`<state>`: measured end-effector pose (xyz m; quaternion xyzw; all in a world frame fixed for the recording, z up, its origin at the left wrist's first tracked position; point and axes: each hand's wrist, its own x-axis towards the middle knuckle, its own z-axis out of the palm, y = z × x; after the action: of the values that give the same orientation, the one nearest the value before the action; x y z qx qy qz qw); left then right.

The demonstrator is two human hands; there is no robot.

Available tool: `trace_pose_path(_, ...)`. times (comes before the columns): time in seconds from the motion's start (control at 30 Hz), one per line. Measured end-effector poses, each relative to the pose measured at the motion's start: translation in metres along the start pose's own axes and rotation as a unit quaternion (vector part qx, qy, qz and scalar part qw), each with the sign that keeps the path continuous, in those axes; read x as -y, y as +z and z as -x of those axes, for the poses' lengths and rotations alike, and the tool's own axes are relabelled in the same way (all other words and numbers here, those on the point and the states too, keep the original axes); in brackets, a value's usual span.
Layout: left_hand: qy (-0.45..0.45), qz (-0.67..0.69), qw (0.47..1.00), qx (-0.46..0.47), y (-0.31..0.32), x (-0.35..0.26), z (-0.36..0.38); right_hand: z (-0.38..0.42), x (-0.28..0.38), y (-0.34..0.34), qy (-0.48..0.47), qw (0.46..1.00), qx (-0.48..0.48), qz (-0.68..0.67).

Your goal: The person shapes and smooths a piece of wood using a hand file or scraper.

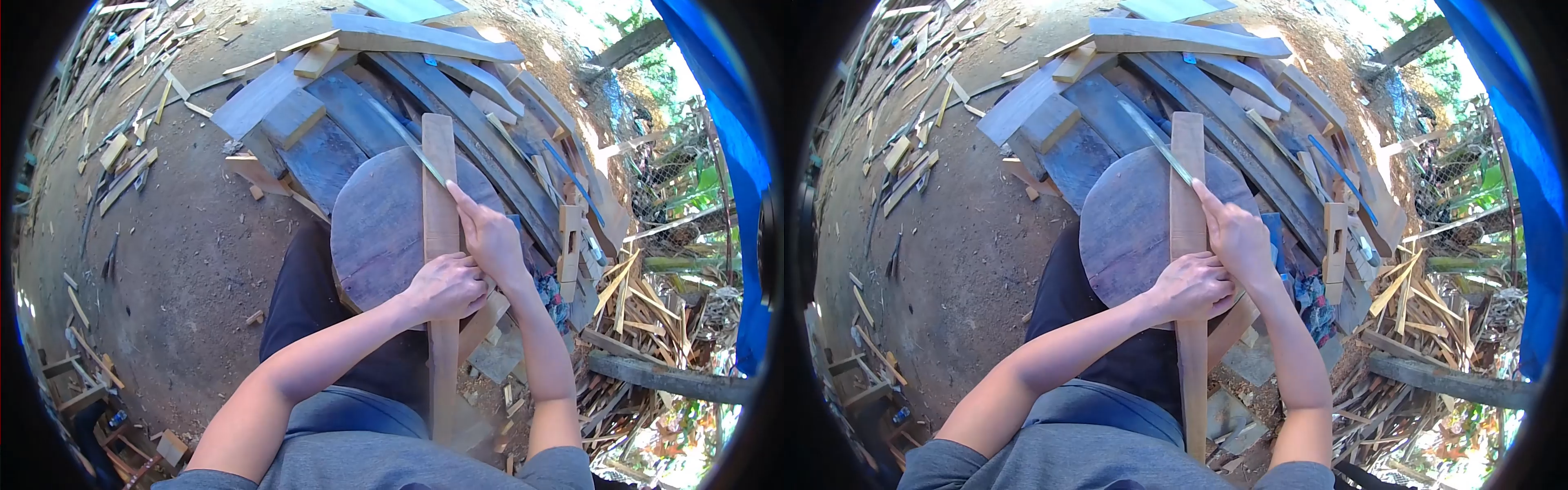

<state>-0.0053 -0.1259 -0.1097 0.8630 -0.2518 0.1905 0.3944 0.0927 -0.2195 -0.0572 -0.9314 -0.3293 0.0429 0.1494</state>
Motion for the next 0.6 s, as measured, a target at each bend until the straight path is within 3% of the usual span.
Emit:
trace_pose_path(0.13, -0.007, -0.010, 0.999, 0.030, -0.006, -0.003, -0.003, -0.036, -0.001, 0.002, 0.034, 0.998, -0.042, -0.029)
trace_pose_path(0.2, 0.003, -0.022, 0.999, 0.025, -0.006, -0.003, -0.003, -0.039, -0.013, 0.004, -0.031, 0.996, -0.089, -0.003)
trace_pose_path(0.27, 0.013, -0.031, 0.999, 0.018, -0.003, -0.003, -0.001, -0.016, -0.011, 0.010, -0.047, 0.996, -0.070, -0.003)
trace_pose_path(0.33, 0.014, -0.009, 1.000, -0.001, -0.001, 0.000, 0.000, 0.001, -0.011, 0.021, -0.103, 0.986, -0.109, -0.076)
trace_pose_path(0.47, 0.007, 0.001, 1.000, 0.005, -0.004, -0.003, -0.001, 0.028, -0.017, -0.007, -0.060, 0.997, -0.026, 0.030)
trace_pose_path(0.53, 0.008, -0.005, 1.000, -0.007, -0.002, -0.001, -0.003, 0.023, -0.022, -0.001, -0.063, 0.997, -0.033, 0.010)
trace_pose_path(0.6, 0.013, -0.015, 1.000, 0.002, -0.002, 0.000, -0.003, 0.003, -0.017, 0.009, -0.048, 0.993, -0.076, 0.082)
